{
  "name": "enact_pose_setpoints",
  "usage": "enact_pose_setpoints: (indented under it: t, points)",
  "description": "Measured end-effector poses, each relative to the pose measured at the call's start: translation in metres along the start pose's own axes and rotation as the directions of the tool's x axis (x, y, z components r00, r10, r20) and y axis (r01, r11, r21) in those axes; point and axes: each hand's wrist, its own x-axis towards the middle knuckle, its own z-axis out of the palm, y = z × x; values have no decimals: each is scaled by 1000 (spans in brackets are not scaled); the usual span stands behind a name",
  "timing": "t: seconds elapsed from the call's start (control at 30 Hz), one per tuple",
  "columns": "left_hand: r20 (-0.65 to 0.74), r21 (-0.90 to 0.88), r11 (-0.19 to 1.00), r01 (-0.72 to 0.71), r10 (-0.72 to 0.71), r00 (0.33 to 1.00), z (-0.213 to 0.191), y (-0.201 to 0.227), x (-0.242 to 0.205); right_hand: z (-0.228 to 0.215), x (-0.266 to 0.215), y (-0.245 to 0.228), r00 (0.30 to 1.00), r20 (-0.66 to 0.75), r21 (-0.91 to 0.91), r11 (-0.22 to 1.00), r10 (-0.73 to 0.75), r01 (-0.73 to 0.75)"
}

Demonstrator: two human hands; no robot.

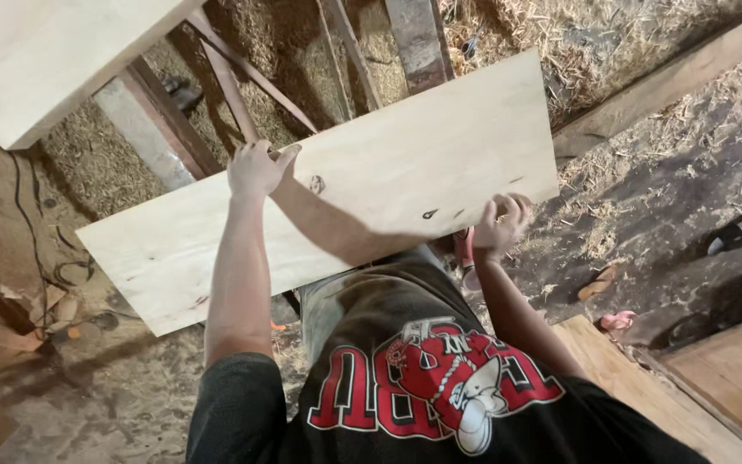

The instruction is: The person uses an electric sander to smooth the surface of a wooden plank resting on a workbench. They move the sander back and forth across the wood, then briefly handle a wooden frame before resuming sanding.

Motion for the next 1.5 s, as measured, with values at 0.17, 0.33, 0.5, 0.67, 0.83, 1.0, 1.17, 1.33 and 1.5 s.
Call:
enact_pose_setpoints:
  t: [0.17,0.33,0.5,0.67,0.83,1.0,1.17,1.33,1.5]
  points:
    - [29,71,997,2,-4,1000,-10,-3,17,8,25,38,953,-26,339,899,302,-276]
    - [92,65,997,38,-44,995,-6,-9,15,19,40,48,862,108,473,737,496,-483]
    - [134,101,994,35,-48,990,-12,-4,24,26,53,24,881,172,573,683,441,-454]
    - [271,196,980,35,-88,959,-21,-6,38,31,63,19,836,444,769,342,322,-540]
    - [390,97,995,-3,-36,920,-21,-15,46,36,75,32,838,502,809,227,215,-543]
    - [392,50,993,102,-114,913,-15,-18,35,23,69,37,856,508,844,146,93,-516]
    - [292,93,995,44,-70,954,-43,13,18,-10,76,-23,905,334,851,329,264,-410]
    - [244,48,988,145,-153,958,-74,35,-3,-58,66,-81,905,363,836,350,224,-422]
    - [105,192,981,36,-57,993,-109,44,-35,-74,61,-74,898,392,845,308,197,-437]
